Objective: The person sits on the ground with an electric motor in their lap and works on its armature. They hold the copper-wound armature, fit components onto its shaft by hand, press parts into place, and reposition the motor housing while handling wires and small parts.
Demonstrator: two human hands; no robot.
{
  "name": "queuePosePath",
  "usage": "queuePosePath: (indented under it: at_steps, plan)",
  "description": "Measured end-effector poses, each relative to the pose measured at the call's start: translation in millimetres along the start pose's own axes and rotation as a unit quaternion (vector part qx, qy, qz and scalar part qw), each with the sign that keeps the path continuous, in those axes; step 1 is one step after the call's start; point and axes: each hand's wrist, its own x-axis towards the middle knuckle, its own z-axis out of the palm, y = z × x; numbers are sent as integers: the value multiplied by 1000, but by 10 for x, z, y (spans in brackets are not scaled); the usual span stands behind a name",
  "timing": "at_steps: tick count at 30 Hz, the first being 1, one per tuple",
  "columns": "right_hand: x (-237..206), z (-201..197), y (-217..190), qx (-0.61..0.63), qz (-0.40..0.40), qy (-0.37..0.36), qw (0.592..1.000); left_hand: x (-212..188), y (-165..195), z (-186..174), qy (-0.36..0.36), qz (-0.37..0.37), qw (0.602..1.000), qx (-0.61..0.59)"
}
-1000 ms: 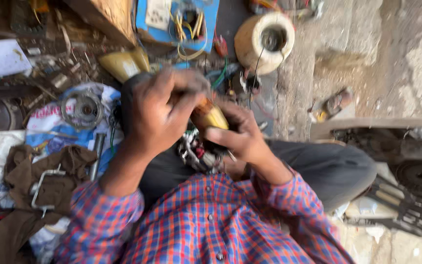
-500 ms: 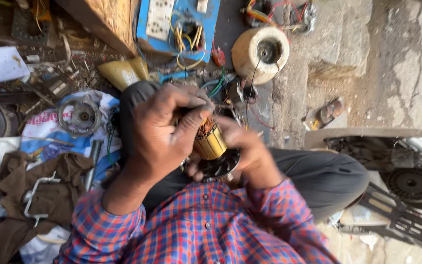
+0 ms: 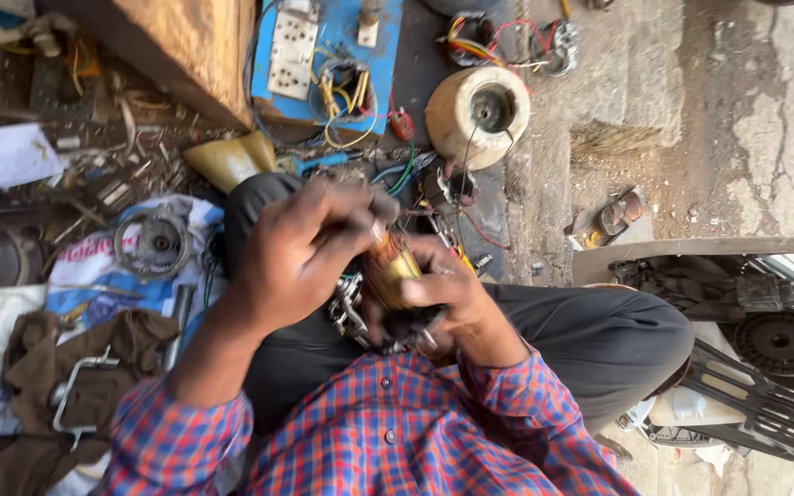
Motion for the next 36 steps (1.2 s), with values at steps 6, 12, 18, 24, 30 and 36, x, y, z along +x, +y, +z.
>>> queuePosePath:
  at_steps: [6,12,18,24,30,36]
  plan:
    - [59,-227,135,93,43,-59,993,-8,-121,49,33,16,999,-10]
    - [63,-317,186,193,80,-155,966,-47,-238,-64,-46,-1,996,-81]
    - [28,-239,134,-347,-92,85,929,43,-199,22,32,6,999,13]
    - [18,-235,94,174,66,-150,971,-15,-265,-91,-75,10,988,-136]
    - [-38,-314,26,-250,-18,93,964,-59,-322,15,18,-3,1000,-16]
    - [11,-374,31,105,50,-93,989,-166,-203,111,41,22,996,-74]
